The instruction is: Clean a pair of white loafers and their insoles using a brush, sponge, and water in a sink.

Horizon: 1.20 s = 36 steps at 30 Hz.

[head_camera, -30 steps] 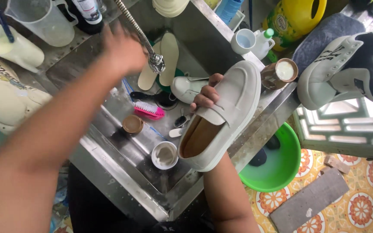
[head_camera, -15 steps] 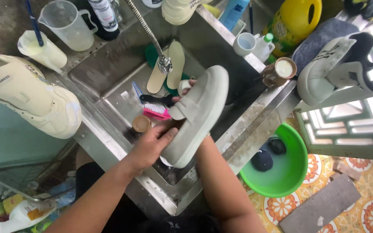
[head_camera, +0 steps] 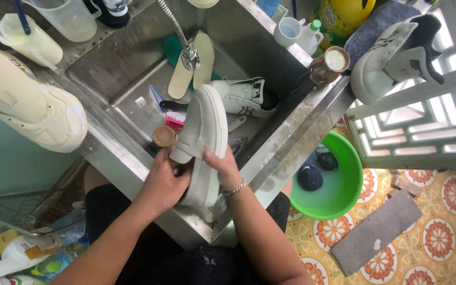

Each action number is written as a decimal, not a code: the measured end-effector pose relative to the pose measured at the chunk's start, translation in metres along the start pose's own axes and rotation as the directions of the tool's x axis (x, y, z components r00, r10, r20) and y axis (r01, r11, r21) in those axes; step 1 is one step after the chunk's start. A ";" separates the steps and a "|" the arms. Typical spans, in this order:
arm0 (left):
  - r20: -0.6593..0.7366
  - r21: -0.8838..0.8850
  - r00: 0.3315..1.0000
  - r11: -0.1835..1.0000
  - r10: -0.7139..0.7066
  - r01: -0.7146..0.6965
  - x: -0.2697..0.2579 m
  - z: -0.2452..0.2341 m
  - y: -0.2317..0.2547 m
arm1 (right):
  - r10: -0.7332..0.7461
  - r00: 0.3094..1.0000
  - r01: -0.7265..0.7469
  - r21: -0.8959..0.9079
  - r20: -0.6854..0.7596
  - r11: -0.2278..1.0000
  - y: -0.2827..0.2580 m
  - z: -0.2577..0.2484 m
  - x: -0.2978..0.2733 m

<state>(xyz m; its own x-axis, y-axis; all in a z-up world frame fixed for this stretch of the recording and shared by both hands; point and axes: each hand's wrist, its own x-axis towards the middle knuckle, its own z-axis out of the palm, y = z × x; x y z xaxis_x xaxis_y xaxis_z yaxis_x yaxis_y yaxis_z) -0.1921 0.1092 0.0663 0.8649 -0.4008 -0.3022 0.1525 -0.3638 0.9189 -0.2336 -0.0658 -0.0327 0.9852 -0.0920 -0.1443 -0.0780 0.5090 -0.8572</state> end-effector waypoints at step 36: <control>0.150 -0.725 0.987 0.686 0.062 0.067 -0.027 -0.083 0.017 | 0.404 0.764 -0.341 -0.846 -0.503 -0.410 0.069 -0.130 0.159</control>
<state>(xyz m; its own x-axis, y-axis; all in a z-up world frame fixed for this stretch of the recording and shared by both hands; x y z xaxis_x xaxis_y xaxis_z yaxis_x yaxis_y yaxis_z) -0.1730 0.1832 0.1110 0.7914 -0.5439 -0.2788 0.5088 0.3335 0.7937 -0.1018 -0.1567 -0.1789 0.6441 -0.2952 -0.7057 -0.4326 -0.9014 -0.0177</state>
